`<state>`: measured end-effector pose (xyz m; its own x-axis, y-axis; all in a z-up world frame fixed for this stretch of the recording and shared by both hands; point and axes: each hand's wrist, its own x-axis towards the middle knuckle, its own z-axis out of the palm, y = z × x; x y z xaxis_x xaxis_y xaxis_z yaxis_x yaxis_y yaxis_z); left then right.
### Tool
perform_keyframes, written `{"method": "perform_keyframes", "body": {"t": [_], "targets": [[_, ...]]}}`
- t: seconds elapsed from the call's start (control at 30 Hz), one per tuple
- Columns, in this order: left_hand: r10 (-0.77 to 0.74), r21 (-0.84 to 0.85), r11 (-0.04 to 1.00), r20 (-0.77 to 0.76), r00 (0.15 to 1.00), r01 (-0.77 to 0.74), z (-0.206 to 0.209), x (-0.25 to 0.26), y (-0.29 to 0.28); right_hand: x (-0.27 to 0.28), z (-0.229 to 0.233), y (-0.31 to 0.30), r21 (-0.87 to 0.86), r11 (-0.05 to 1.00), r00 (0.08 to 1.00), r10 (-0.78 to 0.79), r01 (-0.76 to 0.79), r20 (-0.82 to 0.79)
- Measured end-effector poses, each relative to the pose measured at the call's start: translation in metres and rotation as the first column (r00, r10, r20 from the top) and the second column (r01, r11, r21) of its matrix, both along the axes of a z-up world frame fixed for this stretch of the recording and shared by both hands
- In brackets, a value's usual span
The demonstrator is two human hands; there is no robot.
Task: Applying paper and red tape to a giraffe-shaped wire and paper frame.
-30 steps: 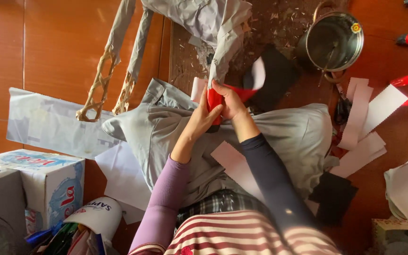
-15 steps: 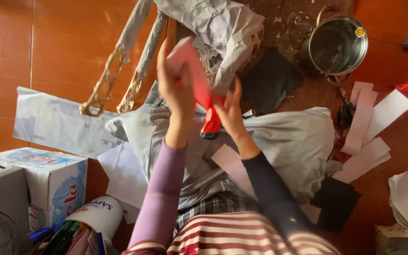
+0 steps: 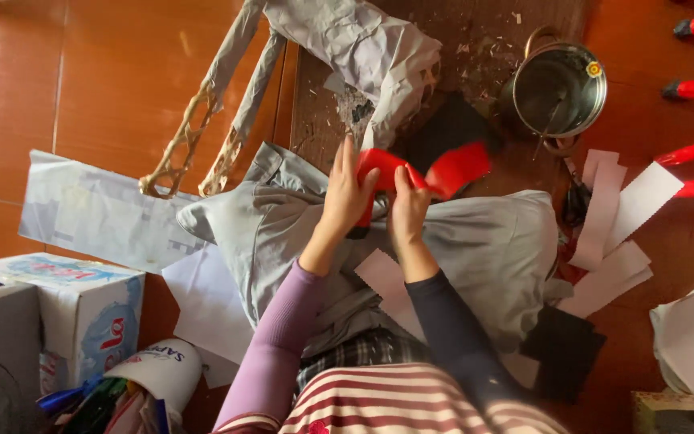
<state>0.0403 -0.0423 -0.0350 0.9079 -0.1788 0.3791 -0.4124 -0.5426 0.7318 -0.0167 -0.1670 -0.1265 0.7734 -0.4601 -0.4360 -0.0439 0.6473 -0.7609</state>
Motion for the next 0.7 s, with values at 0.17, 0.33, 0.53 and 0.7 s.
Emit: {"method": "perform_keyframes", "body": {"t": [0.17, 0.33, 0.53, 0.7], "targets": [[-0.257, -0.314, 0.947, -0.631, 0.732, 0.062, -0.039, -0.003, 0.007, 0.01, 0.047, 0.007, -0.399, 0.917, 0.998, -0.048, 0.029, -0.037], [-0.19, -0.229, 0.972, -0.629, 0.753, 0.053, -0.026, -0.001, 0.007, 0.018, 0.057, -0.002, 0.192, 0.981, 1.0, 0.023, -0.021, -0.009], [-0.093, -0.056, 0.996, -0.611, 0.786, 0.074, -0.036, 0.004, 0.004, -0.009, 0.056, -0.017, -0.571, 0.755, 0.947, 0.25, -0.322, -0.203], [-0.053, -0.046, 0.999, -0.703, 0.709, 0.029, -0.045, -0.002, 0.0, 0.038, 0.056, 0.002, -0.869, -0.034, 0.853, 0.176, -0.493, -0.491]]}}
